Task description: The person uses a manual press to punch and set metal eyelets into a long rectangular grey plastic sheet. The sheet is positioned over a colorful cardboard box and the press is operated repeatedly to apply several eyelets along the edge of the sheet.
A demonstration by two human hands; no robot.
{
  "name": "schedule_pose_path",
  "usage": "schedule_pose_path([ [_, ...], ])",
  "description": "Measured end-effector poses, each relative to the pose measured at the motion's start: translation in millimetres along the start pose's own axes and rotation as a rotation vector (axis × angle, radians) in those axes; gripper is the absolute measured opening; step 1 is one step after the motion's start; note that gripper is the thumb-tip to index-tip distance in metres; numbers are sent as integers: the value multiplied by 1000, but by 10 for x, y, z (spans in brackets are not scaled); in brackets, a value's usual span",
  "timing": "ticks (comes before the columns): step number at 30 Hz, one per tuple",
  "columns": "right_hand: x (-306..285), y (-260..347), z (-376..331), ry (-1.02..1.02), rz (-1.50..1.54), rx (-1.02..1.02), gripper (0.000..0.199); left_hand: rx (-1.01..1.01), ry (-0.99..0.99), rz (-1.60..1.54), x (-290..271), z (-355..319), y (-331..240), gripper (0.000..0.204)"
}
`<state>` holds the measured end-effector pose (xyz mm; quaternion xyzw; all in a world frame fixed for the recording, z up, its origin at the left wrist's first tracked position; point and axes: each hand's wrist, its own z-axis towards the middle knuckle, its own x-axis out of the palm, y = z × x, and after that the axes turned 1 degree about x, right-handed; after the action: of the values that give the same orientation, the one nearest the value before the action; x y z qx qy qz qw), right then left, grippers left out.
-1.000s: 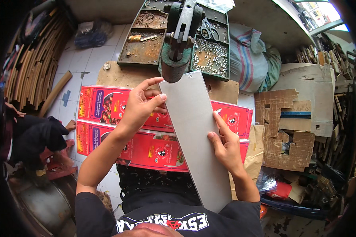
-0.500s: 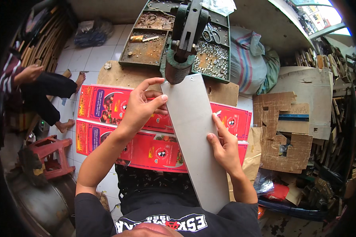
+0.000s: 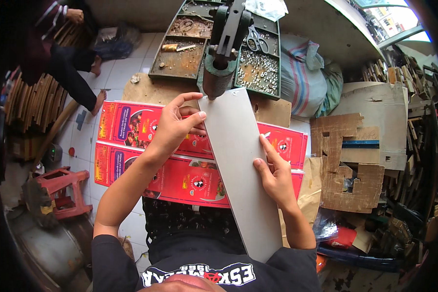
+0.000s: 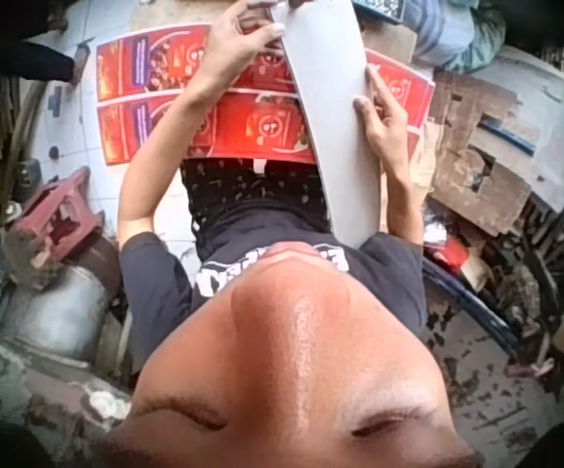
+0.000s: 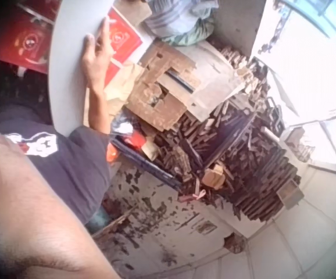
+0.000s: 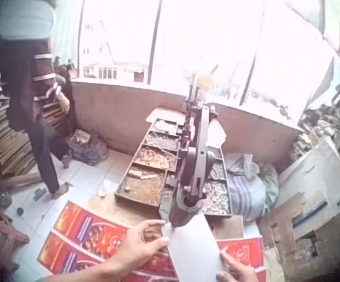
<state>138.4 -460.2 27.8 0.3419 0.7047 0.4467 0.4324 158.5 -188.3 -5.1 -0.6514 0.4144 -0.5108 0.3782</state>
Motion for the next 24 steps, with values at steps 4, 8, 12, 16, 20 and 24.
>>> schedule_pose_path([
  [4,-12,4,-66,49,211,9,51,9,16,-19,13,-90,-99,43],
  [8,-147,-203,-299,263,444,88,60,1,53,-64,-16,-358,-217,41],
  [12,-35,-510,-746,735,789,181,96,46,72,-132,-145,-702,-352,42],
  [16,350,-152,-1160,957,1003,318,114,213,40,-147,-322,-945,-468,42],
  [20,89,-55,-1163,852,450,125,117,428,21,-64,-297,-1089,-499,46],
  [24,-242,386,-1127,272,-403,-458,97,352,71,-261,-476,-1296,-576,55],
])
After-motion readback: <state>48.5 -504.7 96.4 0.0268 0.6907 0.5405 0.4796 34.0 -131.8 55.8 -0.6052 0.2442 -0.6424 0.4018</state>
